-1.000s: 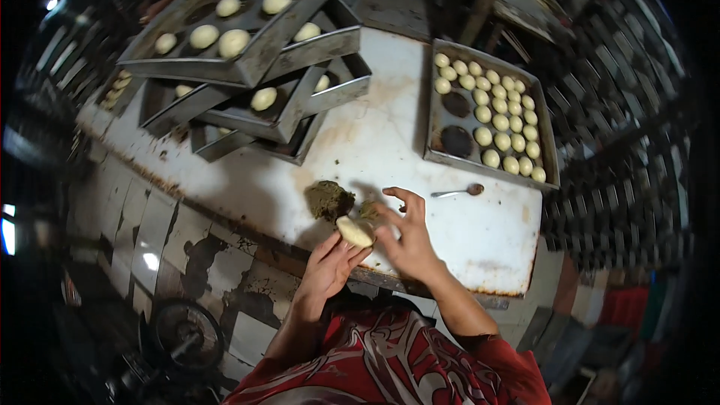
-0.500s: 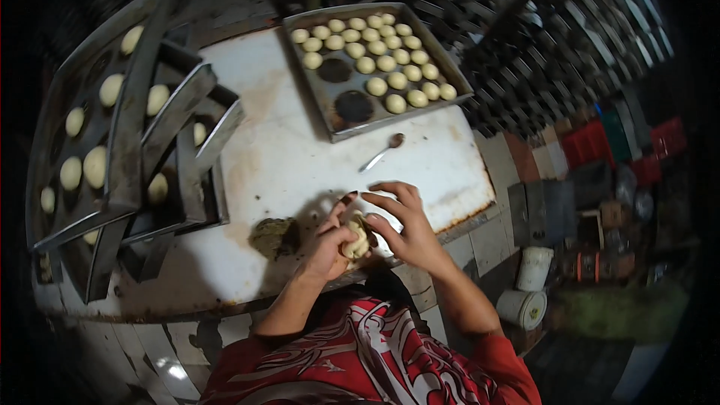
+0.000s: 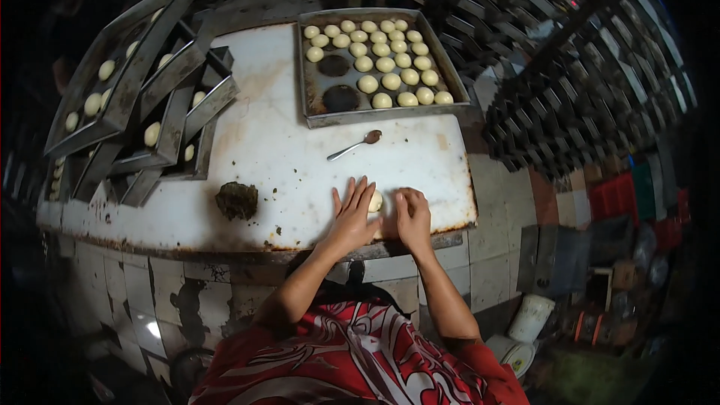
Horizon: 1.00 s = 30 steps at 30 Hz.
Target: The recorder is seen filling and shaping small pieces of bread dough with a green paste before placing them onto baking trays.
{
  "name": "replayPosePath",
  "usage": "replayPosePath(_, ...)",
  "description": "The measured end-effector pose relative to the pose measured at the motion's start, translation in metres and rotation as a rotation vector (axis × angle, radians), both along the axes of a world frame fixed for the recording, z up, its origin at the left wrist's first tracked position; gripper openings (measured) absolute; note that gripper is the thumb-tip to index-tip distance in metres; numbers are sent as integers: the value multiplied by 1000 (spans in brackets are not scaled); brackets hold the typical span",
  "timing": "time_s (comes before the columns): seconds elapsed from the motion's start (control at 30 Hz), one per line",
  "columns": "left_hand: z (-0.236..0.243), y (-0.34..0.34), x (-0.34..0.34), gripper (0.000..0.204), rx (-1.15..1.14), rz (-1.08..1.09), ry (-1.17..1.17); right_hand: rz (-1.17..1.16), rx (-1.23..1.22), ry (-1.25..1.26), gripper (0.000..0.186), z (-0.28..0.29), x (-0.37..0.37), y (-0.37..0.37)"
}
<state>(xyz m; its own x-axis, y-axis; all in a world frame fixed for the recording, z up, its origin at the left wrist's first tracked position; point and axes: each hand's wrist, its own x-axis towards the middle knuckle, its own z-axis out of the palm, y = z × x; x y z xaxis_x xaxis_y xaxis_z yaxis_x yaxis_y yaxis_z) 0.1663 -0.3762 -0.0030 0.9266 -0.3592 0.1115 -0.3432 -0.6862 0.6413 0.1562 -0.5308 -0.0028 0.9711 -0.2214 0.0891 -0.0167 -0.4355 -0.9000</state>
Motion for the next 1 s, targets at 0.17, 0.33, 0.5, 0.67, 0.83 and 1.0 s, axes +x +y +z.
replayPosePath(0.17,55,44,-47,67,-487,214,158,534,-338,-336,16,-15,9,31)
replayPosePath(0.33,37,151,-149,44,-367,669,151,708,-647,-249,22,-5,35,-33)
replayPosePath(0.5,35,139,-145,36,-506,621,82,414,-496,-289,15,-16,79,55)
replayPosePath(0.67,52,181,-107,33,-762,309,294,468,-519,-264,5,-23,16,4)
replayPosePath(0.83,42,259,-68,31,-777,50,291,14,-644,-123,14,-12,76,50)
replayPosePath(1.0,50,366,-53,36,-826,-72,496,179,-1055,142,24,-22,33,11)
